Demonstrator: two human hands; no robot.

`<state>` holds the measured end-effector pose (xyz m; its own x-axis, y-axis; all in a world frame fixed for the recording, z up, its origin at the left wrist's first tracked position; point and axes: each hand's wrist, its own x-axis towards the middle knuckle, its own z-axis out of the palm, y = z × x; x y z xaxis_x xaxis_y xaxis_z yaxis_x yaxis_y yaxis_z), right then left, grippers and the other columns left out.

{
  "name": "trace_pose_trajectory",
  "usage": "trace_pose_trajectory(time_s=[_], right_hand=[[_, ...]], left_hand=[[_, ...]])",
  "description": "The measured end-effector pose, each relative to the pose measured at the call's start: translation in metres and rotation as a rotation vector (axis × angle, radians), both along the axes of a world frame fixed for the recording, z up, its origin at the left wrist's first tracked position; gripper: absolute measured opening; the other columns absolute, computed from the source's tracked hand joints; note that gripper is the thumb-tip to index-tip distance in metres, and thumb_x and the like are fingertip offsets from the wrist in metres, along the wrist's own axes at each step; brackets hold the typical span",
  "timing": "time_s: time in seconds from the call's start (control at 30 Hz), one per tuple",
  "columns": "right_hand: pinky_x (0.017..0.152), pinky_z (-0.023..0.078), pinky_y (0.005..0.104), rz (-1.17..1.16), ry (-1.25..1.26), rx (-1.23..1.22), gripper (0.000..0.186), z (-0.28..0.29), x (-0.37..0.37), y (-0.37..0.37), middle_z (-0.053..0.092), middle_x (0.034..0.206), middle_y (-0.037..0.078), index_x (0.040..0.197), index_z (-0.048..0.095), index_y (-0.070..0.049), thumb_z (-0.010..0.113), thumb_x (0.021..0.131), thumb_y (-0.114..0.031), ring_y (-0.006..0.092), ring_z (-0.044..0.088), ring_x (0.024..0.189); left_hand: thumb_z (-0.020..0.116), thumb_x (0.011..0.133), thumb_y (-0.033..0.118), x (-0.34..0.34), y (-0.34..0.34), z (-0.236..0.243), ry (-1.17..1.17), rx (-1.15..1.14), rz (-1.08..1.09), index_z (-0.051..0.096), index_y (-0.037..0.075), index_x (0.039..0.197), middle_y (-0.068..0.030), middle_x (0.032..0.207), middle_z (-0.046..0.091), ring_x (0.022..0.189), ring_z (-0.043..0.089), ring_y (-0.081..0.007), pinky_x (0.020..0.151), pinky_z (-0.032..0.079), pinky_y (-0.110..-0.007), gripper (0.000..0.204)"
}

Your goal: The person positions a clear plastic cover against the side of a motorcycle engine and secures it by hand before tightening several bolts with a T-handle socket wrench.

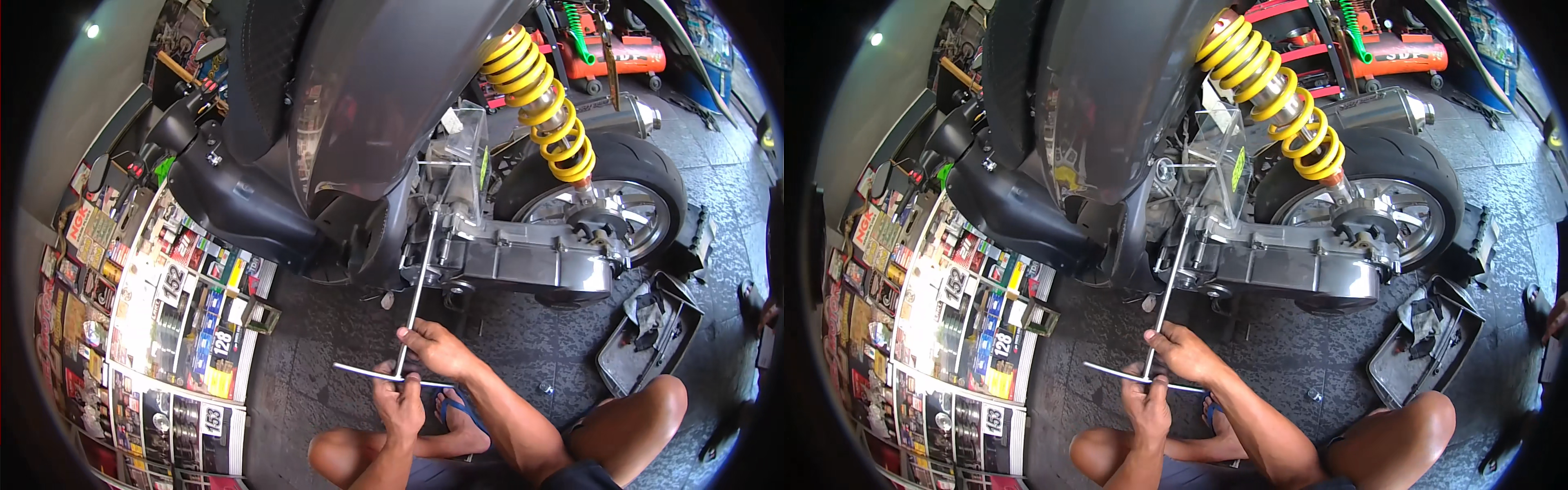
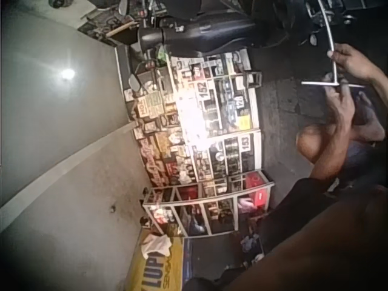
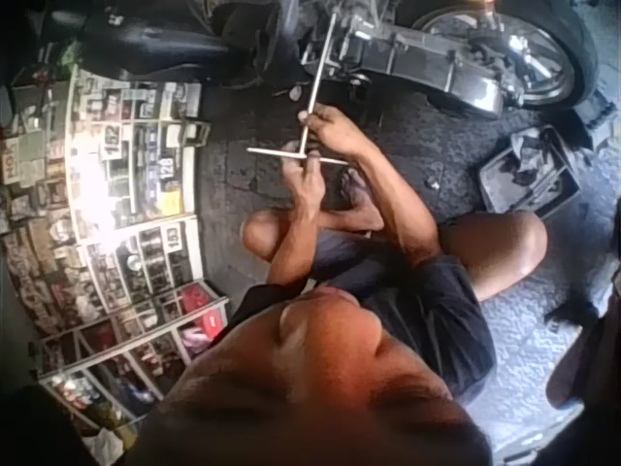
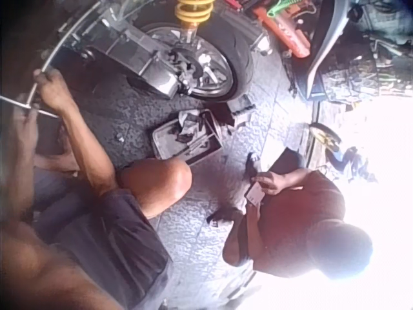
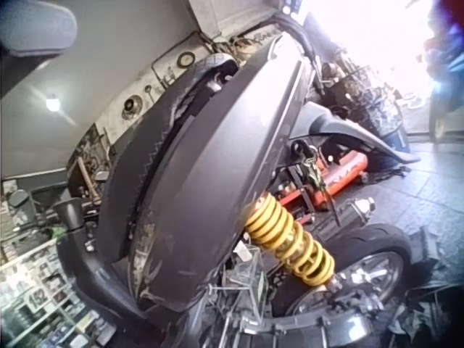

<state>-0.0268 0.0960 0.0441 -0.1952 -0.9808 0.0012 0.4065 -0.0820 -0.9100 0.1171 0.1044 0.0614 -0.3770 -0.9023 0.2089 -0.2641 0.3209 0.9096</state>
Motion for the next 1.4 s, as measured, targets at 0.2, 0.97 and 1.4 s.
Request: trace_pose_trajectory(time_s=[0.2,0.97,1.4], right_hand=[[0.058,0.041,0.0288,0.025,-0.018,0.031,0.037,0.003,-0.003,0.003,0.052,0.070,-0.002,0.092,0.061,-0.002,0.054,0.102,-0.037,0.0083,0.047,0.066],[0.060,0.034,0.0254,0.039,-0.111,0.016,0.032,-0.003,-0.003,-0.005,0.046,0.070,-0.006,0.090,0.061,-0.005,0.055,0.103,-0.034,0.0068,0.039,0.065],[0.060,0.037,0.0262,-0.018,-0.068,0.034,0.039,-0.002,-0.008,-0.002,0.053,0.075,-0.001,0.097,0.063,0.000,0.053,0.103,-0.037,0.0084,0.044,0.067]], left_hand=[[0.057,0.088,0.002,0.003,-0.001,-0.002,0.051,-0.023,-0.095,0.052,-0.004,0.116,-0.0085,0.103,0.060,0.088,0.060,-0.0164,0.083,0.050,-0.032,0.029],[0.054,0.095,0.040,0.027,0.006,-0.016,0.590,0.700,0.107,0.055,0.005,0.115,-0.0122,0.099,0.063,0.088,0.060,-0.0269,0.081,0.050,-0.046,0.040],[0.059,0.077,0.003,-0.005,-0.019,0.020,-0.557,-0.790,0.013,0.056,-0.002,0.113,-0.0187,0.101,0.059,0.098,0.054,-0.0364,0.091,0.041,-0.048,0.037]])
